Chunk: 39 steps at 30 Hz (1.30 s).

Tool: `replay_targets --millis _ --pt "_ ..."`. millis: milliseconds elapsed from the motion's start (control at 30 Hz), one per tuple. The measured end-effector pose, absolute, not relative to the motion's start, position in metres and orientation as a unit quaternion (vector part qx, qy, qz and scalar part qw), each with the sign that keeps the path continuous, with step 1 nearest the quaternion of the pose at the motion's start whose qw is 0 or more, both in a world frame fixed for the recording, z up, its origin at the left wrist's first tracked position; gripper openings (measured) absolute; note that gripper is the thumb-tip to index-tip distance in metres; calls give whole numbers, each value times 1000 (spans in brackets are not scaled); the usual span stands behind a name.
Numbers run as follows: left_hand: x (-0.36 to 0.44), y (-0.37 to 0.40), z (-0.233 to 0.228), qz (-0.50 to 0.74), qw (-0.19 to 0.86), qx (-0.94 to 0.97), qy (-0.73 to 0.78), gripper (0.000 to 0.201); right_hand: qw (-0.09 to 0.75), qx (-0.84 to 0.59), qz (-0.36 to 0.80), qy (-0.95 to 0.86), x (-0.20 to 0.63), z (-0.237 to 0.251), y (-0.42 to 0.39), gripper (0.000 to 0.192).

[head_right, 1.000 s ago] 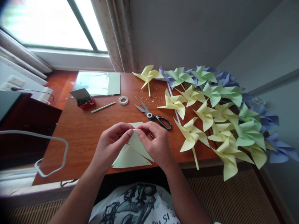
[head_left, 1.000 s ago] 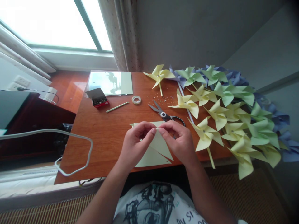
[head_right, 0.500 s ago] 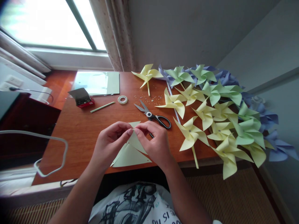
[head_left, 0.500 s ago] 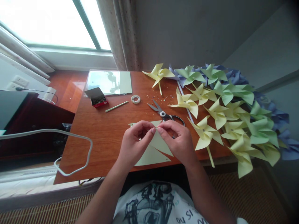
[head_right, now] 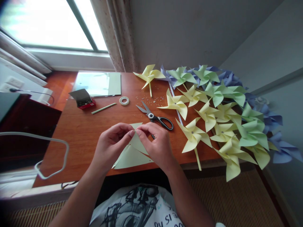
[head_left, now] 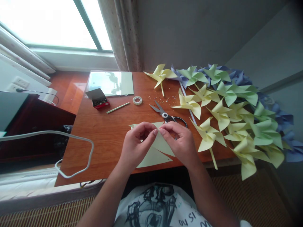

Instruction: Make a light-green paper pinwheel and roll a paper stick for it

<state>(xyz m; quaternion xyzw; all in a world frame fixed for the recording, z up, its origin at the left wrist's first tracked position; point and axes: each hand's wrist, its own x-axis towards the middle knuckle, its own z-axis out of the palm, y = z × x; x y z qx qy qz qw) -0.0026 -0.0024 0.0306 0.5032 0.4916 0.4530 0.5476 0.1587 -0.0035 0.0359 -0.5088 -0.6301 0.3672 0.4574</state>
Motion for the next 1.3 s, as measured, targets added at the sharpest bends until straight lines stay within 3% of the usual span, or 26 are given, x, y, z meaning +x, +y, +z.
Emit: replay_targets --millis 500,833,1300 --pt "-3 -2 30 462 519 519 498 17 465 -509 393 -609 158 36 -3 6" --pt "-4 -4 26 436 480 574 500 14 449 -518 328 -650 158 37 -2 14" --pt "-2 -4 28 457 477 566 494 9 451 -512 373 -629 159 35 -3 9"
